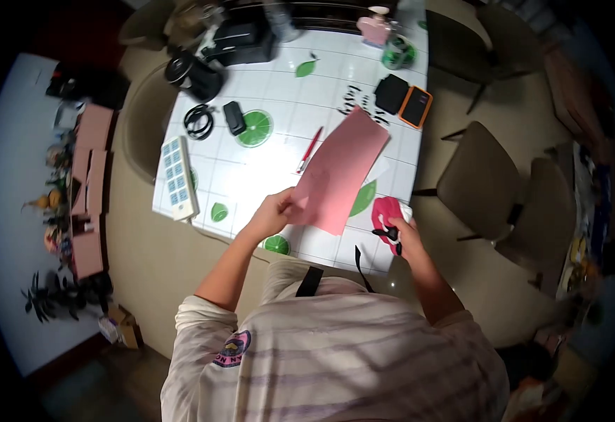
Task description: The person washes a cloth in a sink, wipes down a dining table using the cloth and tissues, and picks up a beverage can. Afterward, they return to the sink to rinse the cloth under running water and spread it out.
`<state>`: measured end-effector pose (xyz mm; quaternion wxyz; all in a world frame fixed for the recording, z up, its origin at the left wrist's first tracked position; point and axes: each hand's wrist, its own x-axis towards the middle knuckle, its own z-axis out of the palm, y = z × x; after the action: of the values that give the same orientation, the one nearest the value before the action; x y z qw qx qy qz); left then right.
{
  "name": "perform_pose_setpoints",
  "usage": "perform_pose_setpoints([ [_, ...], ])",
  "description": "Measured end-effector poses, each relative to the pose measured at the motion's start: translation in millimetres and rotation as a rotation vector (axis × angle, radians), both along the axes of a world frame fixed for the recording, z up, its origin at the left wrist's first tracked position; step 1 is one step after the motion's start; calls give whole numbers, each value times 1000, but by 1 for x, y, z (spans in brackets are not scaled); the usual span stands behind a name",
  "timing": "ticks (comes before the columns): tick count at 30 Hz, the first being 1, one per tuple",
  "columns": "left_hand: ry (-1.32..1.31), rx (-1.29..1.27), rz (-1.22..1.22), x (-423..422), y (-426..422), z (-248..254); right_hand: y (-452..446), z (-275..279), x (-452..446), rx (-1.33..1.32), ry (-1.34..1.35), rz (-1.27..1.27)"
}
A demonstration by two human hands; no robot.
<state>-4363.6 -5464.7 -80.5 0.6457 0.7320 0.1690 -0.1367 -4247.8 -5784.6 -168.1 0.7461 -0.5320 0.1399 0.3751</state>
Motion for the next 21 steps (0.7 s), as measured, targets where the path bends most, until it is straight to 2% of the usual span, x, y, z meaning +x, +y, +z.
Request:
perform_pose_setpoints([
  [1,-48,59,-13,-13,11,9,-1,-2,1,-20,-9,31],
  [2,38,-98,73,-28,27,8,-3,-3,2,-13,-7,55],
  [4,9,-110,400,-57,39,6,-4,-3,7,-38,-15,126],
  [6,15,-187,595,-92,59,-15,-2,-1,11,-35,-29,171],
  [7,45,-304,581,-109,68,-19,-3,0,14,-41,-33,196],
  [8,36,-305,589,-124,74,-30,-4,1,16,-47,-38,218],
  [10,122,-291,811,-148,86,-58,-3,1,19,-48,-33,242],
  [12,95,-164,887,-165,102,-76,-3,5,16,-56,-6,207],
  [13,107,-247,847,-183,127,-90,-3,7,14,-87,-8,197],
  [14,149,-186,851,-185,136,-86,-3,8,14,-118,-8,186],
  [15,243,-94,756,-187,152,-79,-2,9,13,-132,-2,168],
  [16,256,-105,735,-184,157,-79,-2,9,10,-135,-6,169],
  [18,229,280,836,-170,163,-83,-2,7,5,-138,-18,166],
  [19,234,271,810,-153,158,-78,-3,4,4,-120,-14,157],
  [21,-26,1449,512,-108,136,-65,-6,-10,1,-112,-15,84],
])
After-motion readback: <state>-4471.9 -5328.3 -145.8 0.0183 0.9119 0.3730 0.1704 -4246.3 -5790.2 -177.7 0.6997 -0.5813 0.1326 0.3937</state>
